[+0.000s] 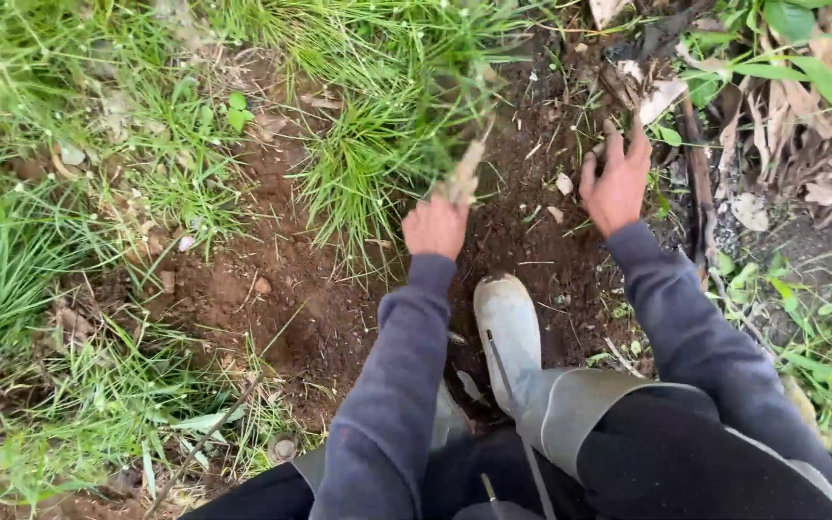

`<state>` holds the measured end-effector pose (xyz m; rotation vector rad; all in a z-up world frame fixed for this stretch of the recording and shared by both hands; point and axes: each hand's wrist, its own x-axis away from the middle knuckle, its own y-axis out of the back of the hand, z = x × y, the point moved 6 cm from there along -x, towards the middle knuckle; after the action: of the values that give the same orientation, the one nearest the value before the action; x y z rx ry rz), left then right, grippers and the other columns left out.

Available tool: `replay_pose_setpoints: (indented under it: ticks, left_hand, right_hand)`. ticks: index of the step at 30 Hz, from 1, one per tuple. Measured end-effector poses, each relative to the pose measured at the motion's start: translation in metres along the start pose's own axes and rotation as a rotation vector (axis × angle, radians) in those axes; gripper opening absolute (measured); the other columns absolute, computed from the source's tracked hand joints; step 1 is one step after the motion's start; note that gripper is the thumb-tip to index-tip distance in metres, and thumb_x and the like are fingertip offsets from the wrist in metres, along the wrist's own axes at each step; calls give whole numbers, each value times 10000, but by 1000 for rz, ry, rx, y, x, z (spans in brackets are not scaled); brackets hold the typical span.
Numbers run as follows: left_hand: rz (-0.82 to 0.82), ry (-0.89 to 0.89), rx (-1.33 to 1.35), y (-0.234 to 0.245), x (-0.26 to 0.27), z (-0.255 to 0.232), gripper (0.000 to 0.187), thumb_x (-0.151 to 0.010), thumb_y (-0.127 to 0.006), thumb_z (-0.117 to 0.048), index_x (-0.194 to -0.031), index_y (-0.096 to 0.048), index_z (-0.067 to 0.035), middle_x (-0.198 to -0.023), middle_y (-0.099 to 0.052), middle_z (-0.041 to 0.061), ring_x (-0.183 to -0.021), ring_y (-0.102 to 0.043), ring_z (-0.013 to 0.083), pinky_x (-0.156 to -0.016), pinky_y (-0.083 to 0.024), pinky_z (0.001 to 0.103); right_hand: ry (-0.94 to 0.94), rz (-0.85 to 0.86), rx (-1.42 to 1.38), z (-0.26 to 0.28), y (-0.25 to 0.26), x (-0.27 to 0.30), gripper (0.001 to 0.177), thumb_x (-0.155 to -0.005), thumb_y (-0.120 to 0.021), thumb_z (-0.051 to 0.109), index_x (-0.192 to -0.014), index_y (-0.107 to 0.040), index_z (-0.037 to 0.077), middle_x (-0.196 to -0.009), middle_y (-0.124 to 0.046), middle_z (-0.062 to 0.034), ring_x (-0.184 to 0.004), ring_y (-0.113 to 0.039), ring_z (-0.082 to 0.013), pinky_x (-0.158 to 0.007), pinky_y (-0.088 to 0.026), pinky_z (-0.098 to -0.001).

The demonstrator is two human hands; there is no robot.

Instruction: The person uses a small hand hoe to dig into the soil, breaking up the earth and clearing away grass and debris. They repeatedly strike the ground and pull back the loosened dirt to create a small patch of bare earth.

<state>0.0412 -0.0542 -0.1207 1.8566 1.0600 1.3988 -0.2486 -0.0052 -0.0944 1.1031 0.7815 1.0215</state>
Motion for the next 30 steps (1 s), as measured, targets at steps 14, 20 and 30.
replay_pose_setpoints:
  ticks: [14,20,30]
  left_hand:
    - [269,-12,130,33,135,11,670,-907,-459,-764,-974,-608,-114,-804,-730,248,-887,-752,417,-804,-579,481]
    - [136,-113,194,105,82,-10,650,-939,-510,-665,-1124,-654,-58,-833,-700,361,-895,-734,502,-805,-589,564]
    - [105,224,611,140,3,109,521,-1103,-436,-413,-1151,-606,78,-651,-617,89,-503,-628,172,-449,-546,308]
  right_hand:
    - [93,-75,-192,57,6,-5,390,-987,-627,-69,-1376,-628,-40,-1565,-325,-346,-1476,-358,-499,-1196,-268,-665]
    - [220,-125,-343,83,-13,15,205,-1033,-563,6,-1217,-653,-8,-1301,-554,-227,-1278,-556,-399,-1114,-424,-538]
    - [823,722,164,225,-70,49,792,-882,-718,555,-1542,-485,186,-1636,-302,-220,-1504,-293,-475,-1221,-302,-617]
